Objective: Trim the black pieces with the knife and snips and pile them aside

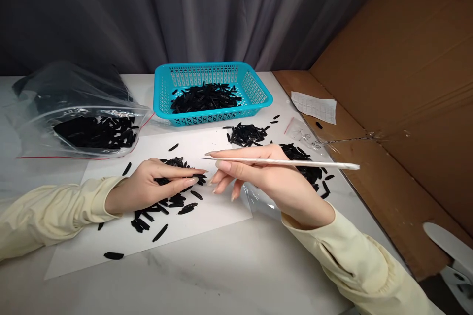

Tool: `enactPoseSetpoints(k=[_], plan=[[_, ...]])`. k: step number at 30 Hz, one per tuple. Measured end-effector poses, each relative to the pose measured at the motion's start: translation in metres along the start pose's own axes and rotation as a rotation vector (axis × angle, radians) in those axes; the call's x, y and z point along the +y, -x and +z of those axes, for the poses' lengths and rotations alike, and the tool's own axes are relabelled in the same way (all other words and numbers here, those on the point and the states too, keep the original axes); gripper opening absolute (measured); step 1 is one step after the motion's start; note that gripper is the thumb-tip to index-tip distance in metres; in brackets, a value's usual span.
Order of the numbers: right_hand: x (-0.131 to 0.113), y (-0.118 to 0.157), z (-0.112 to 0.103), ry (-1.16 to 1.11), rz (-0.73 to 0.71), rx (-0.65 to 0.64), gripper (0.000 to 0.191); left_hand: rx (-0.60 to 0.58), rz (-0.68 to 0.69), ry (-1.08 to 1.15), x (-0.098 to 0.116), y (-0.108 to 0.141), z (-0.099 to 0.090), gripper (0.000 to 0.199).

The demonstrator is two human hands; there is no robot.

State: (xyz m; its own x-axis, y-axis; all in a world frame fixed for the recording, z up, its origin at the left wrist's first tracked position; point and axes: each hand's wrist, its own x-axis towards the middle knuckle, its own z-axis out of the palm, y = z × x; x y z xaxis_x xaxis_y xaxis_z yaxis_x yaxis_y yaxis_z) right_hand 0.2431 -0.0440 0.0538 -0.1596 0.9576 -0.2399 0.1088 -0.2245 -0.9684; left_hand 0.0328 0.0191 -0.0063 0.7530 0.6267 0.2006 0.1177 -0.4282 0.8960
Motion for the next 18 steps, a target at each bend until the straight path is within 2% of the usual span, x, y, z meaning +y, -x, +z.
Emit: enactPoseSetpoints(k=[3, 5, 8, 11, 14, 18], plan=[[0.003, -0.001, -0.003, -0.067, 0.046, -0.018, 0.021, -0.018, -0.015, 0.014, 0.0, 0.0, 0.0, 0.029], [0.005, -0.002, -0.006, -0.029, 0.081, -0.014, 0.023, -0.032, -0.033, 0.013, 0.0, 0.0, 0.0, 0.029], [0.008, -0.004, -0.009, 0.104, 0.126, 0.015, 0.029, -0.038, -0.052, 0.013, 0.001, 0.0, -0.001, 0.029], [0.009, -0.008, -0.011, 0.296, 0.154, 0.111, 0.028, -0.034, -0.065, 0.023, 0.002, 0.0, -0.001, 0.03], [0.01, -0.01, -0.009, 0.421, 0.14, 0.177, 0.027, -0.031, -0.065, 0.018, 0.002, -0.001, 0.0, 0.03], [0.013, -0.012, -0.003, 0.514, 0.037, 0.154, 0.037, -0.024, -0.056, 0.001, 0.002, -0.002, 0.0, 0.029]])
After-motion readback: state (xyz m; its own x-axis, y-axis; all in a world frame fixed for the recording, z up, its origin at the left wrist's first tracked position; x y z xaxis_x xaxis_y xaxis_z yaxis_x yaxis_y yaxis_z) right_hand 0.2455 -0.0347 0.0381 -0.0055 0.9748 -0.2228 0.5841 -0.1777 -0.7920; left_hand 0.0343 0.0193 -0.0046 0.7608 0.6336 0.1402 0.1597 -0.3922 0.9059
